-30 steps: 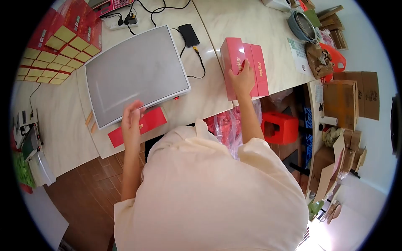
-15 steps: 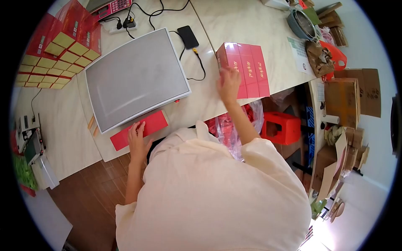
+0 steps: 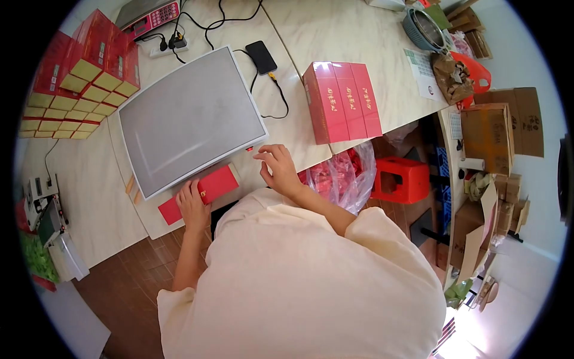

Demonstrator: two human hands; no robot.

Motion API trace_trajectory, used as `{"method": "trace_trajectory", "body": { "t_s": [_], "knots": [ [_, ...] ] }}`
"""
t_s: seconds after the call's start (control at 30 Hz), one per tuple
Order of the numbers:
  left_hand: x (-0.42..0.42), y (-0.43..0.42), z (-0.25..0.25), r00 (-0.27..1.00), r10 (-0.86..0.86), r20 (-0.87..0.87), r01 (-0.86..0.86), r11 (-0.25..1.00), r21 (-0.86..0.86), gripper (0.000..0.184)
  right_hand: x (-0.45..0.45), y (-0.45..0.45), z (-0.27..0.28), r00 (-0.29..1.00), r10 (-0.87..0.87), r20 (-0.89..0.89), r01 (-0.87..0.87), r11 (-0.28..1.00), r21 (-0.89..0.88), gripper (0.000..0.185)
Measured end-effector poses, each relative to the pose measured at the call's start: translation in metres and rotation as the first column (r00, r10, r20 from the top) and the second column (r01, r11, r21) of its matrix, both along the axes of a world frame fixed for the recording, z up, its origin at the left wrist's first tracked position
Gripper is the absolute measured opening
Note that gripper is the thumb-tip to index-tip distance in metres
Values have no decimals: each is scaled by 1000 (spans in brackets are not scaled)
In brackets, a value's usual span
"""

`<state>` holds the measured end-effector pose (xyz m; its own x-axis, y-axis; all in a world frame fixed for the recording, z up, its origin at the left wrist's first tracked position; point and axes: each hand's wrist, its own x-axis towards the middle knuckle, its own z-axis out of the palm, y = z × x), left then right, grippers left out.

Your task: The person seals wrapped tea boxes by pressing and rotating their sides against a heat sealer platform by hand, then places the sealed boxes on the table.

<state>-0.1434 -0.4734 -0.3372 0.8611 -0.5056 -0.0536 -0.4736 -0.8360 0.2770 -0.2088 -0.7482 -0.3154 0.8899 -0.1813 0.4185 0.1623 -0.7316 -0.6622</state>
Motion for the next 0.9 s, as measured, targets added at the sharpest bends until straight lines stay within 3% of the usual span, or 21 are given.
{"method": "trace_trajectory", "body": {
  "t_s": [0.17, 0.23, 0.27, 0.3, 0.33, 0.37, 0.43, 0.5, 0.57, 0.63, 0.7, 0.83, 0.9],
  "knots": [
    [-12, 12, 8, 993, -90, -75, 86, 995, -54, 70, 8, -2, 13, 997, -55, 46, 52, 996, 67, 32],
    [-26, 8, 30, 999, -12, -36, 3, 975, -222, 69, 8, -3, 18, 997, -63, 41, 59, 994, 93, 32],
    [-27, 6, 38, 999, -21, -39, 12, 975, -222, 69, 8, -5, 21, 995, -91, 47, 88, 994, 62, 32],
    [-28, 4, 47, 979, 76, -189, -131, 945, -299, 69, 9, -7, 22, 992, -114, 54, 112, 993, 32, 32],
    [-29, 2, 55, 927, 159, -340, -282, 893, -351, 68, 11, -15, 15, 972, -231, 45, 229, 973, 42, 32],
    [-29, -2, 62, 901, 196, -387, -344, 867, -360, 70, 15, -29, 5, 939, -341, 35, 339, 939, 51, 33],
    [-30, -6, 61, 930, 176, -323, -280, 908, -312, 69, 23, -70, -10, 780, -626, 3, 614, 764, -201, 42],
    [-28, -7, 59, 957, 143, -252, -208, 944, -256, 68, 23, -111, -20, 577, -772, -267, 689, 636, -348, 61],
    [-27, -7, 53, 996, 11, -91, -27, 983, -181, 69, 19, -142, -39, 553, -799, -238, 699, 600, -389, 70],
    [-26, -7, 44, 995, -7, -99, -8, 989, -146, 69, 13, -147, -51, 529, -823, -207, 706, 562, -432, 78],
    [-24, -6, 36, 994, -23, -106, 11, 994, -111, 70, 8, -139, -57, 573, -790, -217, 590, 581, -561, 85],
    [-19, -10, 20, 993, -67, -99, 57, 994, -97, 72, 10, -124, -53, 626, -755, -193, 539, 599, -592, 83],
    [-17, -12, 16, 992, -90, -91, 80, 991, -106, 73, 13, -125, -54, 604, -734, -310, 471, 643, -604, 82]
  ]
}}
